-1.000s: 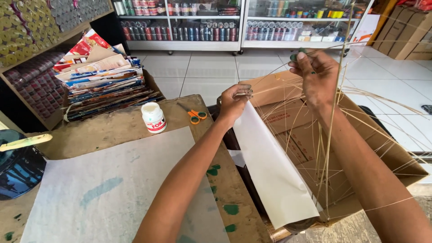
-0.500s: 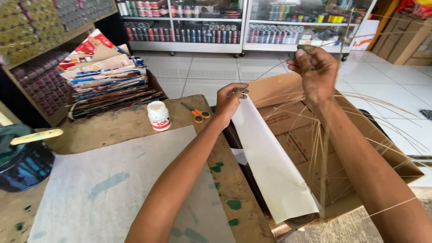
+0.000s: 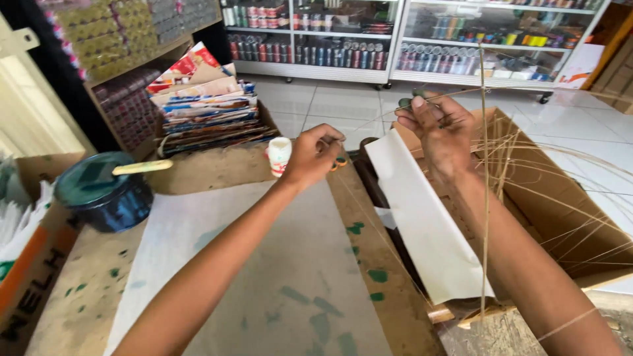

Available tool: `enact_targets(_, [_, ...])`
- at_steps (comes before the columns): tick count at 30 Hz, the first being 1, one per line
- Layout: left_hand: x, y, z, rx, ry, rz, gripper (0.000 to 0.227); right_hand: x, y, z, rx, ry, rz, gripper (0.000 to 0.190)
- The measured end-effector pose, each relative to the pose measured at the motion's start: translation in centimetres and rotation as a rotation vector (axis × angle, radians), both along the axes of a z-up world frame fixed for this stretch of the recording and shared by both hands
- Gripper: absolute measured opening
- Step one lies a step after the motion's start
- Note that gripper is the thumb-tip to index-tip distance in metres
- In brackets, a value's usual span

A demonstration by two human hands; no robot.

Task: Assembling a kite by gluing paper and tying a bamboo frame together with string

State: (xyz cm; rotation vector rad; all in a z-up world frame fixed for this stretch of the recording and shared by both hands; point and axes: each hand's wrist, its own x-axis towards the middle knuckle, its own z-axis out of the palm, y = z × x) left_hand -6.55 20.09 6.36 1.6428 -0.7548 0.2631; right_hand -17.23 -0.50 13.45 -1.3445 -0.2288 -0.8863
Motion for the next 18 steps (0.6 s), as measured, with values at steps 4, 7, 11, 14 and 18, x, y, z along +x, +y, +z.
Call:
enact_targets(4, [-4.1, 7.2, 1.0, -0.017, 0.041, 0.07, 0.017, -0.6, 5.0, -0.3, 0.04, 0.056, 0.113, 0.007])
enact_targets(7, [-5.3, 11.4, 1.0, -0.057, 0.072, 0.141, 0.016, -0.9, 9.1, 0.0, 0.094, 0.038, 0.211, 0.008])
enact_targets(11, [-5.9, 17.1, 0.4, -0.081, 0.022, 0.234, 0.014, -1.0, 13.9, 0.2, 0.095, 0.039, 0.288, 0.007])
enact_targets(14, [-6.8, 20.8, 0.7, -0.081, 0.024, 0.299, 0.013, 0.2, 16.4, 0.2, 0.085, 0.044, 0.336, 0.008])
enact_targets(18, [-8.0, 24.8, 0.7, -0.011, 0.034, 0.387, 0.015, 0.3, 19.9, 0.1, 0.089, 0.082, 0.392, 0.011])
